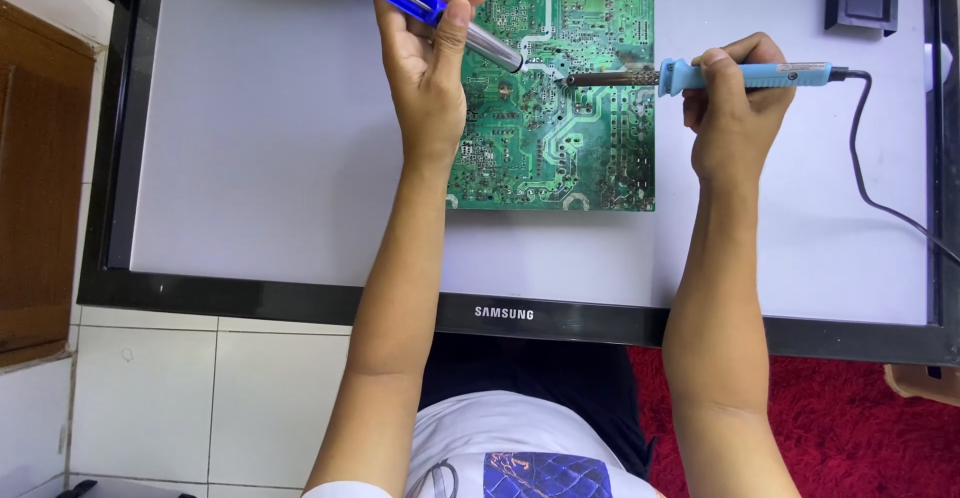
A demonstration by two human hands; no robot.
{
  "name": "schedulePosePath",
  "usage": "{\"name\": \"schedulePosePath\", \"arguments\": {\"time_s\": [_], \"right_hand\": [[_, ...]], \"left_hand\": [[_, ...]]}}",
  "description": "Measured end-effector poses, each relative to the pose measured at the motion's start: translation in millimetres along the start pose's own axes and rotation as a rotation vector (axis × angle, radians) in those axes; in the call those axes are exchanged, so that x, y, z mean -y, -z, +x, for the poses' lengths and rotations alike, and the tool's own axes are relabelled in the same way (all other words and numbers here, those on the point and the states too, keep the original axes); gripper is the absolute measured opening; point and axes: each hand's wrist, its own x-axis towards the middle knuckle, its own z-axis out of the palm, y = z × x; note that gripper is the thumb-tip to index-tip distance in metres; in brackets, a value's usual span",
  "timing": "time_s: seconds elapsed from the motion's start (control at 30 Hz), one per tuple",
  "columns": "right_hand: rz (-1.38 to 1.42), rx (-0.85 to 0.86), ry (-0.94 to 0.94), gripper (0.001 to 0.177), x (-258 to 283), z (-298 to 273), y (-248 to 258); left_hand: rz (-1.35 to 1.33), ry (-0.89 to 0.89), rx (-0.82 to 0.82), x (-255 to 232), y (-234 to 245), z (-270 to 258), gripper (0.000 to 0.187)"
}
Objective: Desoldering components from a printed circuit board using a soldering iron and a desoldering pump.
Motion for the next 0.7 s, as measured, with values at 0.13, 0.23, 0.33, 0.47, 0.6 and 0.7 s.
{"name": "schedulePosePath", "arguments": {"time_s": [0.13,0.23,0.33,0.47,0.6,0.7], "right_hand": [[-0.001,-0.017,-0.021,0.023,1.8,-1.3,-1.4],[0.002,-0.003,-0.044,0.023,2.2,-1.1,-2.8],[-0.004,0.014,-0.027,0.023,-0.6,-0.5,-0.6],[0.008,-0.009,-0.041,0.023,-0.2,0.0,-1.2],[0.002,-0.008,-0.039,0.022,-1.6,-0.4,-1.3],[-0.002,0.006,-0.033,0.022,-0.8,-1.1,-0.5]], "left_hand": [[0.036,-0.001,-0.003,4.9,-2.2,1.6,0.023],[0.031,-0.014,0.011,7.4,-3.2,3.0,0.022],[0.085,0.006,0.037,3.2,-2.5,-0.2,0.023],[0.095,0.036,0.027,3.0,1.3,-2.1,0.024],[0.073,0.071,0.003,1.4,6.2,-4.8,0.022],[0.039,0.053,-0.007,-1.1,8.1,-3.6,0.020]]}}
